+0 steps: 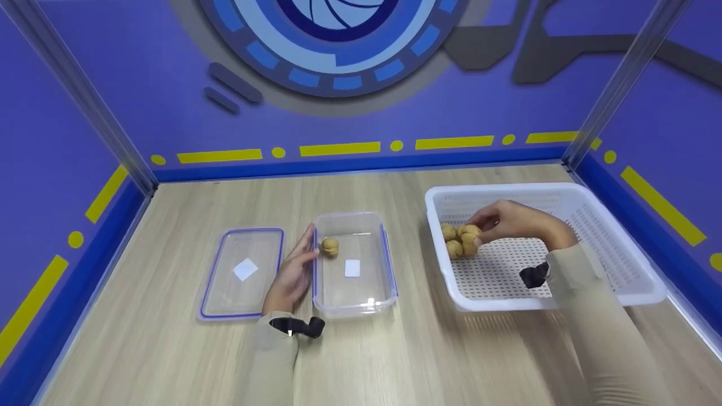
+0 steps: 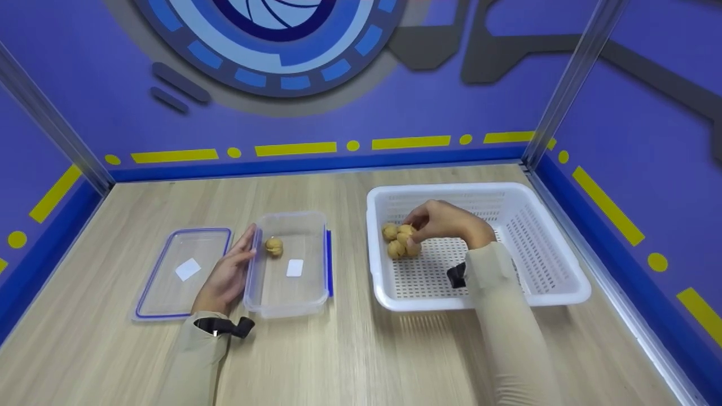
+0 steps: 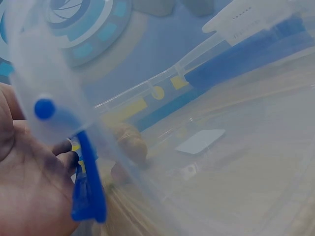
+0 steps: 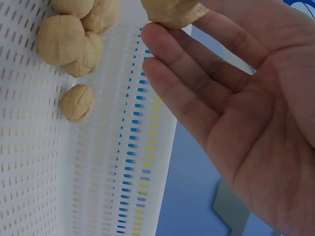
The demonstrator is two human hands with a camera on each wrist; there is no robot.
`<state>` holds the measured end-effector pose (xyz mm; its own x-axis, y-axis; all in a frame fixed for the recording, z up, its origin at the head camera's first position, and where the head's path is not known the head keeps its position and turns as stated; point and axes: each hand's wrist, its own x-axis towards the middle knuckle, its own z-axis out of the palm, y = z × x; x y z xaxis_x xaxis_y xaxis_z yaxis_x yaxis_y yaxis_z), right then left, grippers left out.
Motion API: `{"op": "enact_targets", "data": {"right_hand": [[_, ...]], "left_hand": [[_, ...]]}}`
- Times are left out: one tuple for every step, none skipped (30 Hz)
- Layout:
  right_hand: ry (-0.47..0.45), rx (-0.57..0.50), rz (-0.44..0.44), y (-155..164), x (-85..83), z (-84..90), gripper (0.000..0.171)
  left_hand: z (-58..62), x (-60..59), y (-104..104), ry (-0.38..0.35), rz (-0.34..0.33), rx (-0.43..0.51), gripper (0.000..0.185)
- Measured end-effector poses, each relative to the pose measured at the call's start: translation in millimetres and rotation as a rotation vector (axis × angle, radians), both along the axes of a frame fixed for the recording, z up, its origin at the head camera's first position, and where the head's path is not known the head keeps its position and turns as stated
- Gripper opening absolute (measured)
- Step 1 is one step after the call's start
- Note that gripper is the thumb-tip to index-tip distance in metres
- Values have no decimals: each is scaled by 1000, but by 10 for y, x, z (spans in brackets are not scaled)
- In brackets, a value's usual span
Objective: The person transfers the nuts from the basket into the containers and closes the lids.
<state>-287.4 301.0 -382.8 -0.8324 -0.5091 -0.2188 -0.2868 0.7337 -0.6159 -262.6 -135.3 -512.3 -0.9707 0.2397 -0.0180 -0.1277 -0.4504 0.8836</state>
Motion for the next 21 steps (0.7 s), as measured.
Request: {"op": "enact_targets", "data": {"right_hand": [[6,-8,3,-10,-3,4,41],[11,-18,9,-21,-6,8,41],[14,-27,14,-32,-8,12,41],[19,-36,19,-42,-9,17,42],[22,-42,21,-58,-9,25,42],[24,-47,21,-74,-9,32,42],[24,-52,21,-90,-9,42,42],[27,-53,22,-105,-11,49,41],[28,-54,21,-121,-12,58,41],[30,-53,20,-138,-14,67,42],[32,-54,20,-156,-17,75,42],[32,-57,20,-173,-21,83,42],[31,-63,21,-191,-26,91,42],[30,-68,22,-208,-33,96,42],[28,-76,25,-223,-41,101,42],[30,-84,29,-239,-50,105,42],[32,-88,34,-257,-58,110,41],[35,-88,36,-275,-66,114,41],[41,-86,39,-292,-73,118,41],[50,-80,42,-311,-79,123,41],[61,-73,47,-331,-84,127,41]], "left_hand": [[-1,-1,-1,-1,0,1,66],[-2,-3,-2,-1,1,1,66],[-2,-4,-1,-2,3,2,66],[-3,-4,-2,-3,2,1,66],[-4,-4,-3,-5,1,-1,66],[-4,-2,-5,-9,2,-3,66],[-2,-2,-5,-10,3,-7,66],[-1,-1,-5,-10,3,-11,66],[1,1,-6,-9,2,-14,66],[2,2,-6,-9,1,-15,66],[3,3,-5,-9,-2,-14,66],[4,3,-4,-7,-6,-13,66],[5,3,-2,-2,-12,-12,66],[6,4,-2,1,-19,-9,66],[7,5,-2,3,-24,-5,66],[8,5,-1,5,-28,-3,66],[9,5,0,6,-31,-2,66],[10,5,1,7,-30,-4,66],[12,6,1,7,-28,-6,66],[12,6,2,6,-25,-7,66],[13,6,4,4,-22,-9,66]]}}
